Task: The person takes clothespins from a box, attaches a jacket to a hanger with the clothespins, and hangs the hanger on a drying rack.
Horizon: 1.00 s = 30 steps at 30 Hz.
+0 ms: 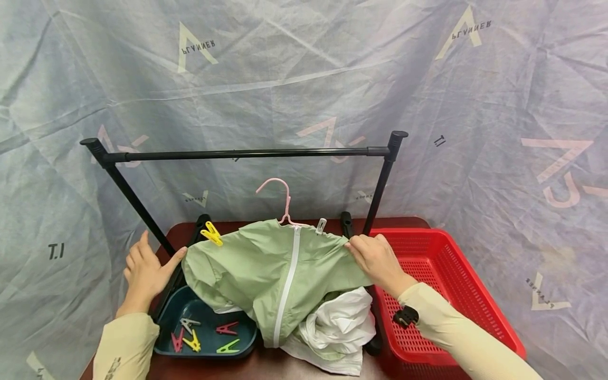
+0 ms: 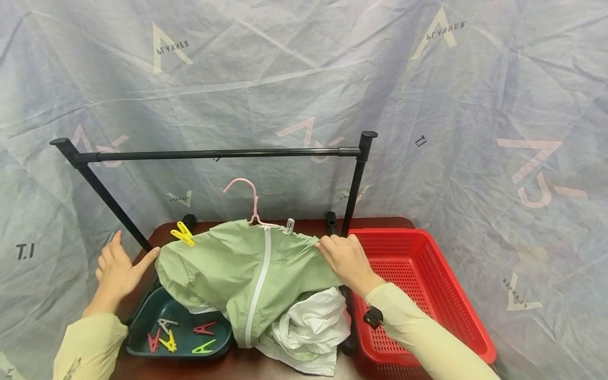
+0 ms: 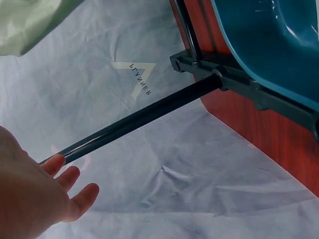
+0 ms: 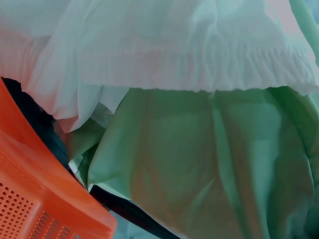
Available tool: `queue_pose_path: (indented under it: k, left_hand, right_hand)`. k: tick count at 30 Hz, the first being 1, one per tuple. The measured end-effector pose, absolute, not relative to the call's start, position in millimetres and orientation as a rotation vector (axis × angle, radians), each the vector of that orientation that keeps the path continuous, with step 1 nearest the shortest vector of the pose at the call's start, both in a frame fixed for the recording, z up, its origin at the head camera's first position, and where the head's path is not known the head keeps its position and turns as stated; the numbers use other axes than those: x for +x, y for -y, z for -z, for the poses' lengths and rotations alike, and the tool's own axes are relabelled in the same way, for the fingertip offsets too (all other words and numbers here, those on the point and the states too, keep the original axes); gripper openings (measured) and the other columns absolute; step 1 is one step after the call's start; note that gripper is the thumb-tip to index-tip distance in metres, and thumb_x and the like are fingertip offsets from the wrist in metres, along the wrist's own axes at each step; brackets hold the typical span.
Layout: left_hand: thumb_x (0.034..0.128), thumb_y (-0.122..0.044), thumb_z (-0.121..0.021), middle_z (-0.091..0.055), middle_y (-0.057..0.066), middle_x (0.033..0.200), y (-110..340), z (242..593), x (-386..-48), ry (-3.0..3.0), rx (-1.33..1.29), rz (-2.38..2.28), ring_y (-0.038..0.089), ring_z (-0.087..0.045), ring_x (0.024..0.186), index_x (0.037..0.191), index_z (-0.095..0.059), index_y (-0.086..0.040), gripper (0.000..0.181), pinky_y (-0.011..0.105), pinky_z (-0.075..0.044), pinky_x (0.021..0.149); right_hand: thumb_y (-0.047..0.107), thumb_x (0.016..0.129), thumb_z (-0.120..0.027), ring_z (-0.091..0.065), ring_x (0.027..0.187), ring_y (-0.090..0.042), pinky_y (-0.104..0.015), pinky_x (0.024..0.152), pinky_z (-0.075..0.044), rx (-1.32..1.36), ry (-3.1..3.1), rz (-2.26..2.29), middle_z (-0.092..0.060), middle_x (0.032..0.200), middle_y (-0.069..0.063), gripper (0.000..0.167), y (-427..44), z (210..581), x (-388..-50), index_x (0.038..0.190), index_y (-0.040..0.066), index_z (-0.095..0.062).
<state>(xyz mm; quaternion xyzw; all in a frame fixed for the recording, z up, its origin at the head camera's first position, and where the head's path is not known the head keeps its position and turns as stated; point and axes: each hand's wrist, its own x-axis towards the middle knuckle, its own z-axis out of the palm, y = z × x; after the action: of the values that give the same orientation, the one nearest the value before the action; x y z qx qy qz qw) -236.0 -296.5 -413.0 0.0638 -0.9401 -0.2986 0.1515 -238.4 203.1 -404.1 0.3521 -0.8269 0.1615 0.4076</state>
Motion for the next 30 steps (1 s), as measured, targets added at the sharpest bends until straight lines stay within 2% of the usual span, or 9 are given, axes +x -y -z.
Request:
queue_pose_path:
  k: [15,30]
  left_hand:
    - [0.0945,-0.063,-0.046,-0.004,0.041,0.151,311,407,-270,2.646,0.308,0.887,0.06,-0.008,0.136,0.155,0.011,0.001,0.106,0.074,-0.009,0.101]
    - [0.093,-0.064,-0.049,0.005,0.038,0.154,316,396,-297,2.633,0.391,0.973,0.057,0.0,0.141,0.153,0.021,0.0,0.112,0.071,-0.004,0.107]
  right_hand:
    - [0.037,0.108,-0.036,-0.043,0.053,-0.014,-0.032,0.059,-0.03,0.88,2.089,-0.417,-0.04,0.065,0.004,0.039,-210,399,-236,0.081,0.012,-0.049]
    - [0.037,0.108,-0.036,-0.04,0.053,-0.013,-0.031,0.058,-0.029,0.875,2.077,-0.41,-0.039,0.064,0.004,0.039,-212,395,-235,0.082,0.012,-0.051]
